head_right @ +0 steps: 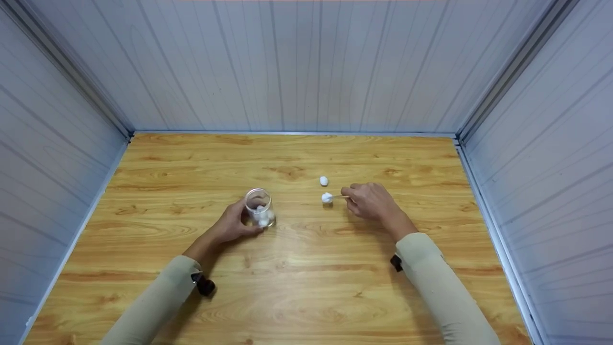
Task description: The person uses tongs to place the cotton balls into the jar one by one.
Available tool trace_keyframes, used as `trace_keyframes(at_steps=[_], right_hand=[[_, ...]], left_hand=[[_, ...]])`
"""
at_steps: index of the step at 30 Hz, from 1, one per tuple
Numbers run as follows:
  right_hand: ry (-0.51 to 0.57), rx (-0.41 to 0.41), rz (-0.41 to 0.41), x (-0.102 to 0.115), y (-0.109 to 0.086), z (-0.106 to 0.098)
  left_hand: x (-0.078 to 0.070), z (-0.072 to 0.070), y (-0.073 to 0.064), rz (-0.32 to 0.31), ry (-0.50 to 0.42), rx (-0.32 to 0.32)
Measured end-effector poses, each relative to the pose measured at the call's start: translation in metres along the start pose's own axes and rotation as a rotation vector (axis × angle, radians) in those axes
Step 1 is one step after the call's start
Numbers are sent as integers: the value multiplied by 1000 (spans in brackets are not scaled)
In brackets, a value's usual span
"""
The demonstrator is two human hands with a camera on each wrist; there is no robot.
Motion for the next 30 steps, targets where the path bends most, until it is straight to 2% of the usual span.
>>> trace_keyframes(at_steps=[3, 7, 11, 13, 18, 20, 21, 24, 30], right_hand=[[-2, 9, 13, -2, 1, -1], [-11, 13, 29, -3, 3, -2], [-11, 28, 63, -4, 5, -4], [-5, 24, 69, -5, 7, -5], [1, -1, 58, -2, 13, -9], [6, -1, 57, -1, 15, -11], [11, -2, 55, 1, 17, -12], [25, -8, 43, 4, 20, -14], [25, -16, 50, 8, 27, -18]], left_hand=[[6, 1, 0, 5, -3, -7], [26, 7, 1, 22, 2, -22], [46, 13, 4, 7, 9, 4], [36, 11, 4, -8, 2, 13], [12, 3, 1, 40, -4, -13], [19, 4, 1, 59, 11, -21], [20, 4, 1, 42, 14, -18], [23, 5, 1, 43, 32, -14], [17, 4, 2, 63, 27, -20]])
Point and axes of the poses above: each hand's wrist, its own y-axis towards the middle knuckle, its own z-axis out of the palm, x = y × z, the point moved 9 cm from there along y, towards the middle knuckle, and after that the axes turned 6 degrees about z, right-handed, at the moved point
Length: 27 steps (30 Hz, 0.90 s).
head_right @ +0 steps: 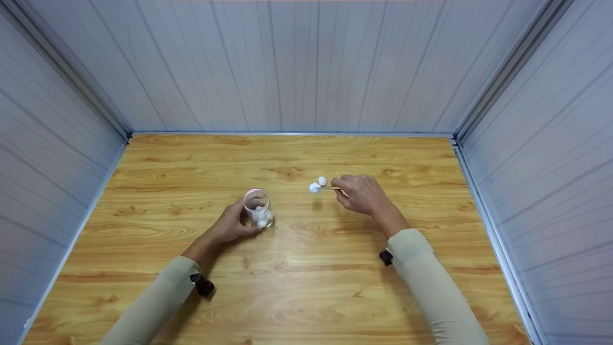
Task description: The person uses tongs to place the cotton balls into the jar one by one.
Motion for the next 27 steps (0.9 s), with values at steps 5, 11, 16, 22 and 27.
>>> trace_keyframes(at_steps=[5, 11, 16, 22, 27], right_hand=[[9, -5, 15, 3, 7, -2], [18, -27, -5, 9, 13, -5], [17, -61, -30, 14, 16, -7], [56, -49, -11, 18, 20, -9], [65, -28, -8, 23, 25, -10]], left_hand=[[1, 0, -1, 9, -8, 1], [-4, -2, -2, -2, -19, -8], [-2, -1, -1, 0, -18, -7], [16, 6, -1, -61, -9, 15], [17, 6, -1, -56, 11, 14]])
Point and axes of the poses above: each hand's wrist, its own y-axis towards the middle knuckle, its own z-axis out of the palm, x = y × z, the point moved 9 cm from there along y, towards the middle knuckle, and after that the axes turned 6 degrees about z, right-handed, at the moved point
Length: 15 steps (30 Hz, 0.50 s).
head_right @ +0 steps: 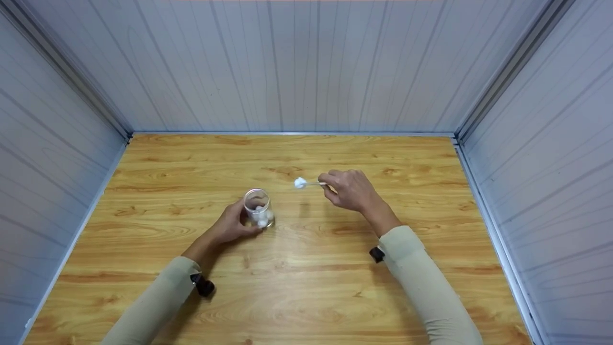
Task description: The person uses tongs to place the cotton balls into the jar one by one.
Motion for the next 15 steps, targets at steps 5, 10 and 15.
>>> trace_keyframes(at_steps=[5, 10, 15], right_hand=[[6, -21, -23, 5, 5, -3], [36, -54, -45, 11, 10, -4], [61, -82, -64, 16, 15, -4]], left_hand=[[-14, -5, -3, 33, -1, 0], [1, 0, 1, -6, -5, 1], [-8, -3, 0, 9, -21, -17]])
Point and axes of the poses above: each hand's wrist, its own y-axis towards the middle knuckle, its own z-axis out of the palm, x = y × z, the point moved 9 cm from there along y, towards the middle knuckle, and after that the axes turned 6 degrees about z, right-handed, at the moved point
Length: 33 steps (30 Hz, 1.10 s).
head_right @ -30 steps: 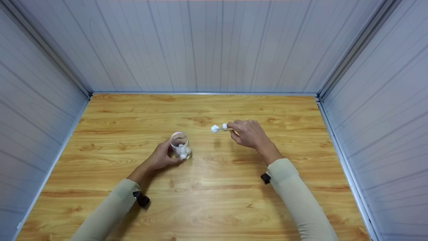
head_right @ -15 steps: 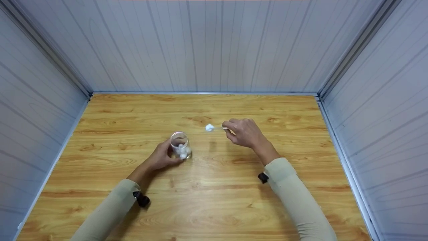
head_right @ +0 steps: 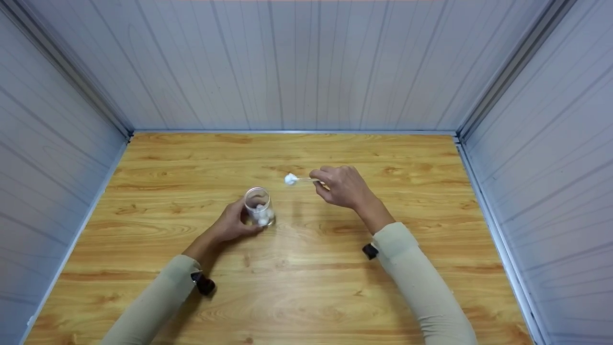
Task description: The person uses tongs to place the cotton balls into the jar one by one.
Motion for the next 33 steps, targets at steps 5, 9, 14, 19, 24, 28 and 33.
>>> trace_keyframes(at_steps=[5, 9, 14, 19, 24, 28, 33], right_hand=[[-4, -24, -11, 5, 7, 0], [5, -33, -9, 10, 11, 1], [17, -33, -17, 17, 15, 4], [31, -42, -28, 24, 17, 9], [47, -49, -30, 30, 20, 13], [58, -54, -41, 36, 21, 16], [80, -63, -58, 42, 22, 21]], left_hand=[[-15, -4, 1, -25, -13, 25], [-23, -6, 2, -36, 0, 40], [-18, -6, 1, 37, -12, 11], [-20, -8, 0, 37, -13, -4], [-26, -7, 1, -24, -26, 29], [-28, -7, 0, -63, -23, 44], [-26, -7, -2, -77, -20, 34]])
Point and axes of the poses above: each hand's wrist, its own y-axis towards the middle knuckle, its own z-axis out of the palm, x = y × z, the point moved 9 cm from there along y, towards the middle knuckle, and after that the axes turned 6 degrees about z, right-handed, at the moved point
